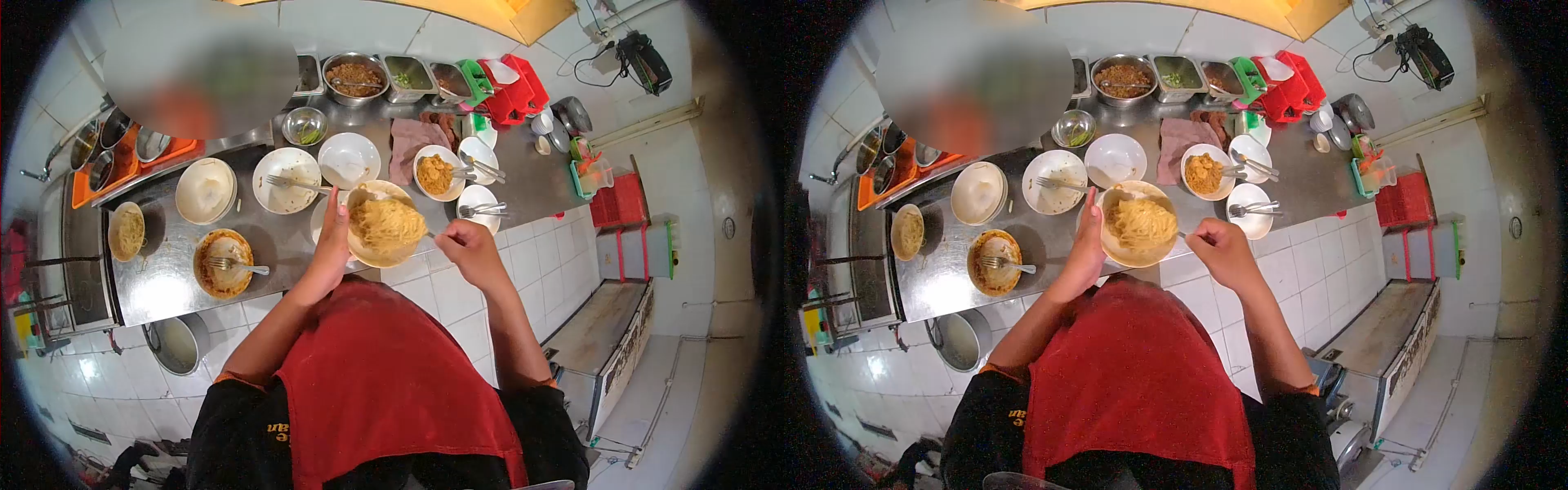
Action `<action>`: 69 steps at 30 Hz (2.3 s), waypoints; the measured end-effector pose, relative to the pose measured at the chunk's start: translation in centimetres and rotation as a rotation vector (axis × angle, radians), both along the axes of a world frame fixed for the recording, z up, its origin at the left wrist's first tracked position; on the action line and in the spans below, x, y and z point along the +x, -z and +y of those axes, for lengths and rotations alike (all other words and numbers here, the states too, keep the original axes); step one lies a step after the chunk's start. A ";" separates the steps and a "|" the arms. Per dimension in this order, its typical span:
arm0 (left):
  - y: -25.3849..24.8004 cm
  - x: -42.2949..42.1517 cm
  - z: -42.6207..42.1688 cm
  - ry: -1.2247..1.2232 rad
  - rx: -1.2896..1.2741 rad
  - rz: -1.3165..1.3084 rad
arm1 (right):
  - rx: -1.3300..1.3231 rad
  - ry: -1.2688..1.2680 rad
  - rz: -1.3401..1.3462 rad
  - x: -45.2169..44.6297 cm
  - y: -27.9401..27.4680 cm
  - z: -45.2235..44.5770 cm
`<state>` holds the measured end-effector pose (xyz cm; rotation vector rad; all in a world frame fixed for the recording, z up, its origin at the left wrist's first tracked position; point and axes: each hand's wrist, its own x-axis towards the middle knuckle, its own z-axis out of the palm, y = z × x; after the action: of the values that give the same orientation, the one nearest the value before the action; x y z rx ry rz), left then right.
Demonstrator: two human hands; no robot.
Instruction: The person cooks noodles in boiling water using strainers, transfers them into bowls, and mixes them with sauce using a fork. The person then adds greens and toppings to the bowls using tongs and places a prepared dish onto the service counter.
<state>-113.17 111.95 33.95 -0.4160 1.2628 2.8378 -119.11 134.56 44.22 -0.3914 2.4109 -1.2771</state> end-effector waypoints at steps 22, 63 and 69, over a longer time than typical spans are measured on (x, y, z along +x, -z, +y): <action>5.9 -1.4 -3.7 -0.070 -0.238 0.045 | 0.409 0.047 0.262 3.3 -2.4 -7.0; 0.6 -3.5 -1.3 0.114 -0.280 0.012 | 0.684 0.166 0.500 2.4 -2.0 -1.8; 4.1 -6.9 5.6 0.045 -0.438 0.010 | 0.145 -0.021 -0.015 -5.7 6.2 4.6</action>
<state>-120.07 117.55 29.81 -0.3685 1.8716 2.5139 -124.85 139.14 38.03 -0.3625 2.4613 -1.0838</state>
